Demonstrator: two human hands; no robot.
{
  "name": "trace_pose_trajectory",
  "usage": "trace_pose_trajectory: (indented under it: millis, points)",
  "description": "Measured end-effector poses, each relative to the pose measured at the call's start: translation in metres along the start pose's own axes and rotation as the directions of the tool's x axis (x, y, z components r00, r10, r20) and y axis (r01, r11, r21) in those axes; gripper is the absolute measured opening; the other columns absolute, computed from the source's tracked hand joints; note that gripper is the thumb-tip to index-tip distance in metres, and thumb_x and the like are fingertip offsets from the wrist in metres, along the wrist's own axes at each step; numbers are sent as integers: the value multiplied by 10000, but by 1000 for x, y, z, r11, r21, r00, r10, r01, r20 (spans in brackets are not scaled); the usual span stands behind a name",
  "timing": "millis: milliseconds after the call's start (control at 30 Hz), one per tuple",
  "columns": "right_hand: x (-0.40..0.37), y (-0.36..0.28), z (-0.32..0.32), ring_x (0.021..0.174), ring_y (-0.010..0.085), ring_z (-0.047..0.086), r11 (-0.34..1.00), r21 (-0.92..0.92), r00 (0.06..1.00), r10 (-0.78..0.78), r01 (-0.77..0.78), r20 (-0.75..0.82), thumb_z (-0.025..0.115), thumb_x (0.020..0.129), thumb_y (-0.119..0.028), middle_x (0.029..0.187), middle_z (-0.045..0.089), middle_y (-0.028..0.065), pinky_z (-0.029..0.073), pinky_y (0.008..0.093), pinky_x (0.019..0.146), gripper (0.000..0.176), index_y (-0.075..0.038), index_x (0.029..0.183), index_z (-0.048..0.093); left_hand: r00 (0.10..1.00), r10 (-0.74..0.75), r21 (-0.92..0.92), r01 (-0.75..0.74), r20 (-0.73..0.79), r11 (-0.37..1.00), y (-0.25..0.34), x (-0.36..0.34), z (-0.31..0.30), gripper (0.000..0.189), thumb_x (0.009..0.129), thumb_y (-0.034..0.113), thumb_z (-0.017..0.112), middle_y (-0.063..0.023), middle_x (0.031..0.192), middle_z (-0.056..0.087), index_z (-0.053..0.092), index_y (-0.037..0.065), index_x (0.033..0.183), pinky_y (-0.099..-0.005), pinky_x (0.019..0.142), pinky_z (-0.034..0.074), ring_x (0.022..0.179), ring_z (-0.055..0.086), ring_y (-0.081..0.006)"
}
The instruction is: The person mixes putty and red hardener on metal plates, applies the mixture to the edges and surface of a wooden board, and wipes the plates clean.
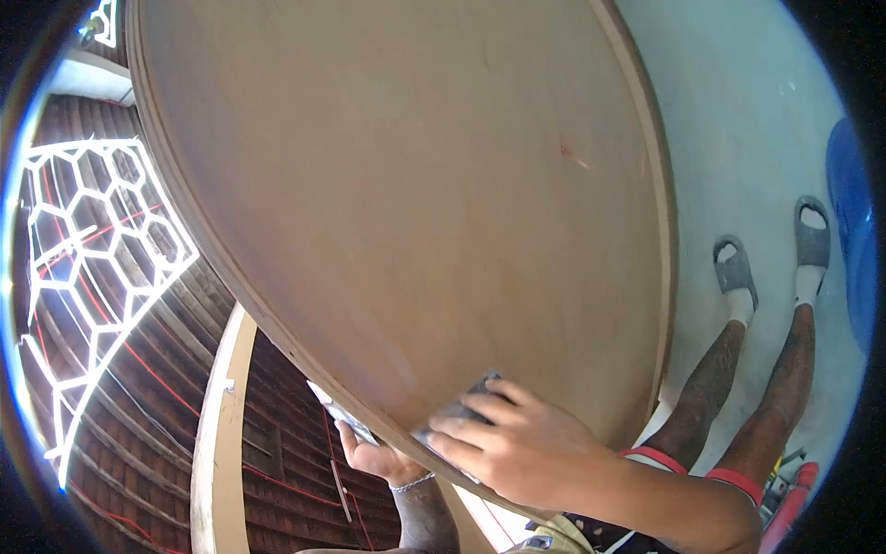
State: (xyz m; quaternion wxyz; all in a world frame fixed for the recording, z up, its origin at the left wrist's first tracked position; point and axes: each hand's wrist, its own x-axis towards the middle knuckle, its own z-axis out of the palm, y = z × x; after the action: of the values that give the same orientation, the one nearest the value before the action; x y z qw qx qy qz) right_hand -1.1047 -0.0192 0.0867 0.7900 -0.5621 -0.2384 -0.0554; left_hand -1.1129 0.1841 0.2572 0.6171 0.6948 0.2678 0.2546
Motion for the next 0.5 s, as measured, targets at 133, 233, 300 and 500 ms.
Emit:
trace_pose_trajectory:
  millis: [133, 233, 300, 500]
  points:
    - [55, 23, -66, 1064, 275, 616, 998, 61, 894, 59, -35, -445, 637, 755, 39, 1256, 620, 91, 469, 438, 966, 520, -79, 1259, 593, 996, 47, -15, -49, -82, 999, -4, -5, 16, 518, 945, 371, 480, -130, 1252, 602, 469, 71, 1366, -452, 985, 456, 1129, 583, -291]
    - [130, 61, -90, 1049, 275, 620, 998, -44, 789, -69, 53, -610, 603, 763, 63, 1220, 629, 104, 472, 453, 947, 482, -41, 1233, 587, 997, 15, -14, -17, -77, 1000, -7, -11, 34, 560, 964, 407, 416, -159, 1327, 529, 427, 35, 1382, -469, 1032, 414, 1206, 517, -318]
    - [176, 84, -94, 1033, 280, 621, 925, -265, 463, -367, 271, -807, 595, 783, 26, 1189, 629, 117, 482, 458, 898, 412, -27, 1192, 589, 997, 7, 0, -7, -81, 1000, -11, -17, 47, 550, 986, 412, 367, -176, 1297, 535, 465, 1, 1338, -466, 1021, 418, 1191, 515, -324]
    - [210, 66, -108, 991, 282, 604, 945, -290, 593, -320, 148, -739, 594, 804, -80, 1136, 631, 114, 475, 442, 898, 330, -16, 1127, 618, 998, 25, 89, -20, -55, 996, -4, -18, 41, 518, 983, 384, 387, -165, 1292, 541, 498, -6, 1306, -451, 1005, 427, 1160, 535, -318]
